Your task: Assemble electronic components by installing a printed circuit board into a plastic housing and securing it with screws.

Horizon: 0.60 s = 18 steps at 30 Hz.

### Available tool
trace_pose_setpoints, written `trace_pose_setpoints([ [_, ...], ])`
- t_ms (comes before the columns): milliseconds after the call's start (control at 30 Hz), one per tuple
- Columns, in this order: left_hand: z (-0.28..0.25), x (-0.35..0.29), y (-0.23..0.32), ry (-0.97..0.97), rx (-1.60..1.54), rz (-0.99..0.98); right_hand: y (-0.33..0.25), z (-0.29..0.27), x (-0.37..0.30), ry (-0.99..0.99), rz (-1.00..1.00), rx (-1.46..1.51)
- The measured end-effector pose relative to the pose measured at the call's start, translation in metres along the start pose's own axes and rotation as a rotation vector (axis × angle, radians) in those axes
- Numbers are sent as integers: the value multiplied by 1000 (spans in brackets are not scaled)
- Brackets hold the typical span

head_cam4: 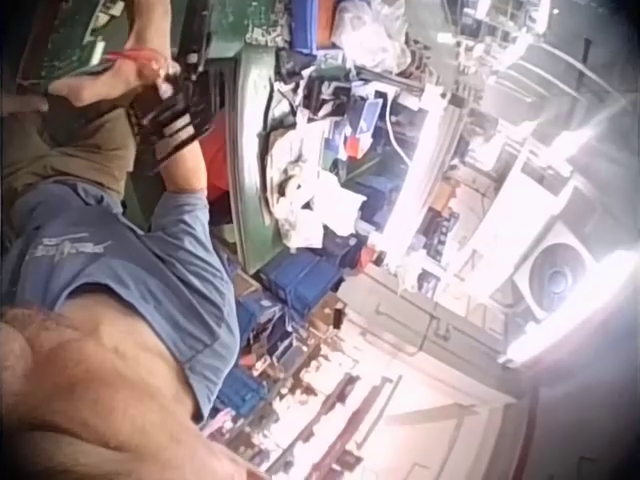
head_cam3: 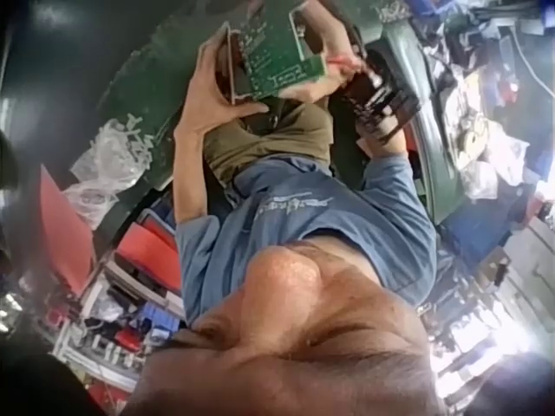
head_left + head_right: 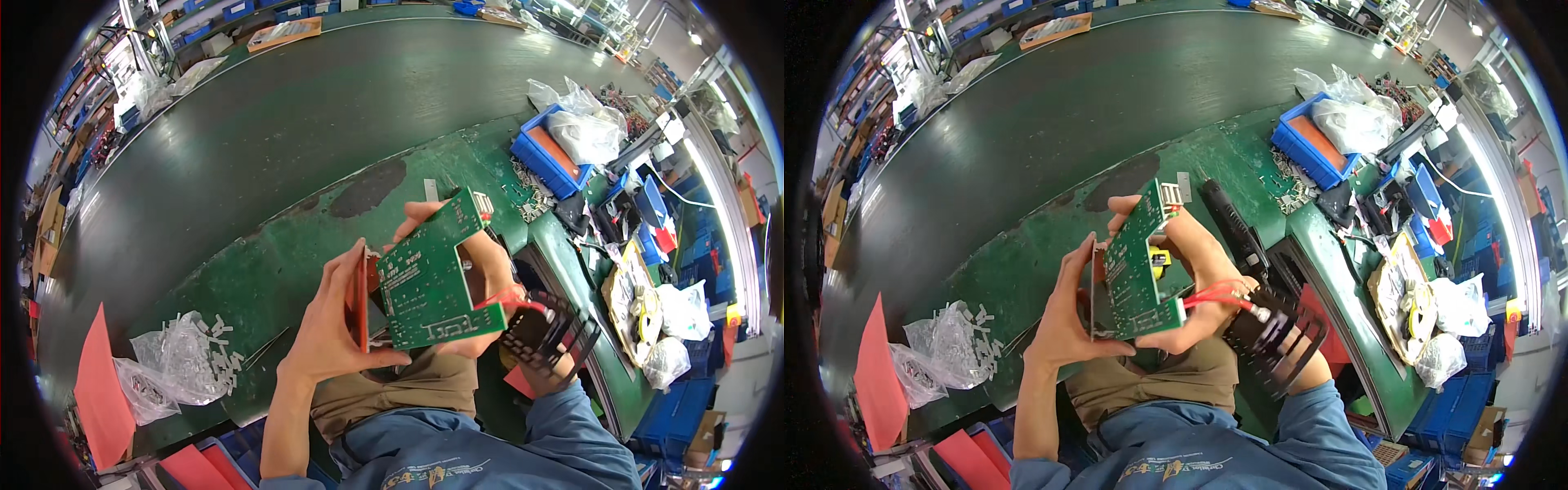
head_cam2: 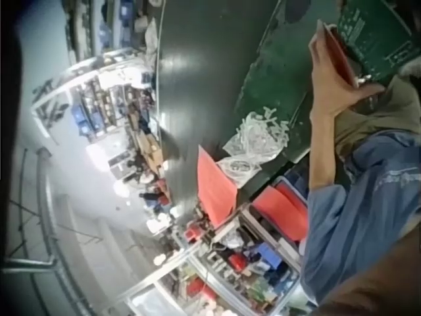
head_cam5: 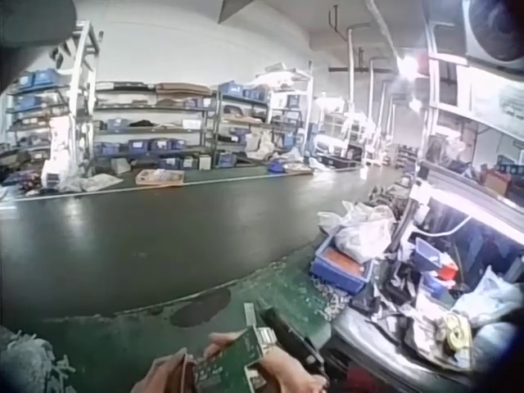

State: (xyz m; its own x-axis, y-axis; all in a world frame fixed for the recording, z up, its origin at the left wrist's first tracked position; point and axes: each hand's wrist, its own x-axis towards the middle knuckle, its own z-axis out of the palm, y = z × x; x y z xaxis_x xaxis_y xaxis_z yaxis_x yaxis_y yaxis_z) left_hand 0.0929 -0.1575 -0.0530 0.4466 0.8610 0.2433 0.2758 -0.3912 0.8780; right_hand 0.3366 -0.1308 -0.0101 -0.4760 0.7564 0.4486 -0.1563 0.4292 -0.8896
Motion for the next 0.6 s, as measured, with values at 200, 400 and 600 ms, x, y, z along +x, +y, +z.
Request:
trace_pose_setpoints([
  [200,13,-4,0,76,89,20,-8,12,-10,143,76,-120],
  [400,18,-4,4,105,130,44,-11,10,-13,123,12,-232],
  [600,21,-3,5,110,162,67,-11,-2,-11,56,-28,-308],
])
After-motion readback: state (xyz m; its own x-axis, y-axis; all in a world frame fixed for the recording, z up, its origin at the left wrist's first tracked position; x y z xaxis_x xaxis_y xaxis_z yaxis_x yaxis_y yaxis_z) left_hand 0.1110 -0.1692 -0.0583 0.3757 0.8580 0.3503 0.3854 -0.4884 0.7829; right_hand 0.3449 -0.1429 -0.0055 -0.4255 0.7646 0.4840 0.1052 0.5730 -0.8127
